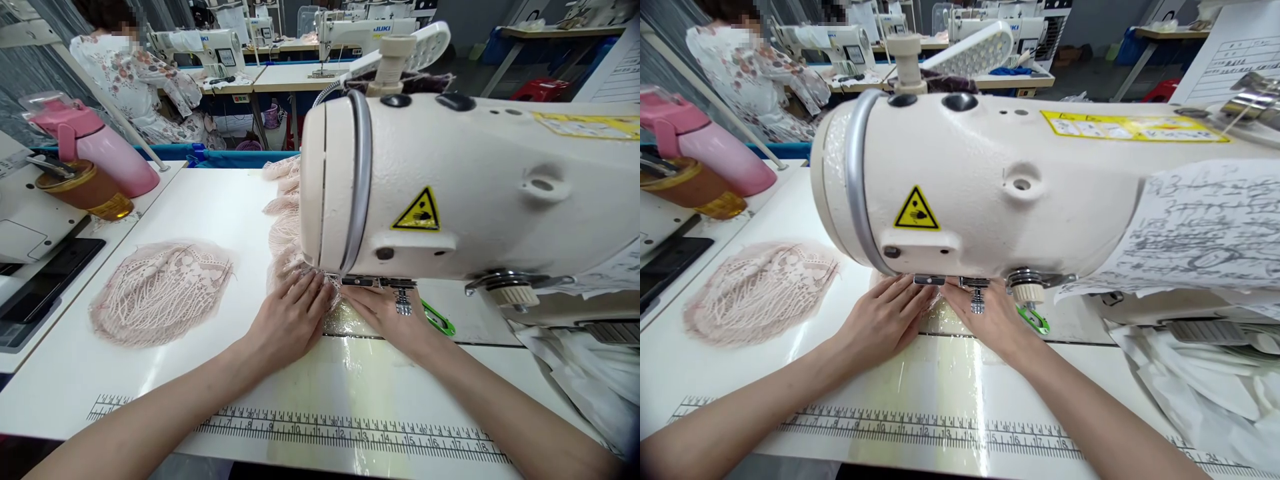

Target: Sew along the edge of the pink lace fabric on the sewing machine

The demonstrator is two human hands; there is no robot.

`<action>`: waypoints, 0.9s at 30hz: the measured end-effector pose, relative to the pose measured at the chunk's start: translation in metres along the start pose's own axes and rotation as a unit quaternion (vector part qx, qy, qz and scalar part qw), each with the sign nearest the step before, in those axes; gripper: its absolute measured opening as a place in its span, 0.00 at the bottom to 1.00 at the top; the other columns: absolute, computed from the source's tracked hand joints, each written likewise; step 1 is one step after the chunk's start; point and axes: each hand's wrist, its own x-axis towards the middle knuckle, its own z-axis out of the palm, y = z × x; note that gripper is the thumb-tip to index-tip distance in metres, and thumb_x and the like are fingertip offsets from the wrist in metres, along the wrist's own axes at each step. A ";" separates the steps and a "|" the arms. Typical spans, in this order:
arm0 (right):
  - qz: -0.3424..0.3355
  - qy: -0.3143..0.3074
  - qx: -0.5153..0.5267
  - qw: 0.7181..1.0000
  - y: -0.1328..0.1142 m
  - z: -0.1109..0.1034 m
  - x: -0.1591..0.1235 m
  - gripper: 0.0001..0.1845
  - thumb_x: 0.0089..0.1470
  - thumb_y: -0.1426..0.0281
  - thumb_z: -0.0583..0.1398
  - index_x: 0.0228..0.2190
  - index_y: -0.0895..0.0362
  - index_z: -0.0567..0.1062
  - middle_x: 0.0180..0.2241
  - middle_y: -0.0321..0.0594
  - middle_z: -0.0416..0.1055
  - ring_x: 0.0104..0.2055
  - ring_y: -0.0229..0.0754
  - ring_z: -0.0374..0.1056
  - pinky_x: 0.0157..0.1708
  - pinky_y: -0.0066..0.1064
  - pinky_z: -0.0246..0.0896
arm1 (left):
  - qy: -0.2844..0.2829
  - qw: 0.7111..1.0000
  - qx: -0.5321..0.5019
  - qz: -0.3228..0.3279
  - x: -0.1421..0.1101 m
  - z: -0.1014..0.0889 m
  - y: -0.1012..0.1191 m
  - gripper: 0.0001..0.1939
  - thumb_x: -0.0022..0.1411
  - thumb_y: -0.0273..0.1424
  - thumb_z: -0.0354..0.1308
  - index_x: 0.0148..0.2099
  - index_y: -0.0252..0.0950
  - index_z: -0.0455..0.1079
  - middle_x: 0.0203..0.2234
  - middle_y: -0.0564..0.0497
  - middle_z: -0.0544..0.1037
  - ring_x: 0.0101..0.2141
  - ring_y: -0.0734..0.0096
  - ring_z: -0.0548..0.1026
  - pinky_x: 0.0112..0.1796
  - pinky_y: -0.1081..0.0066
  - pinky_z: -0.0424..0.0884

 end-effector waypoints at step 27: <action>-0.080 -0.109 0.001 0.991 -0.026 -0.039 0.018 0.16 0.64 0.62 0.53 0.50 0.45 0.74 0.52 0.32 0.72 0.40 0.44 0.72 0.46 0.43 0.58 | -0.010 0.999 -0.020 0.023 -0.002 -0.004 -0.009 0.15 0.66 0.23 0.49 0.53 0.27 0.69 0.50 0.42 0.77 0.52 0.59 0.74 0.56 0.57 0.69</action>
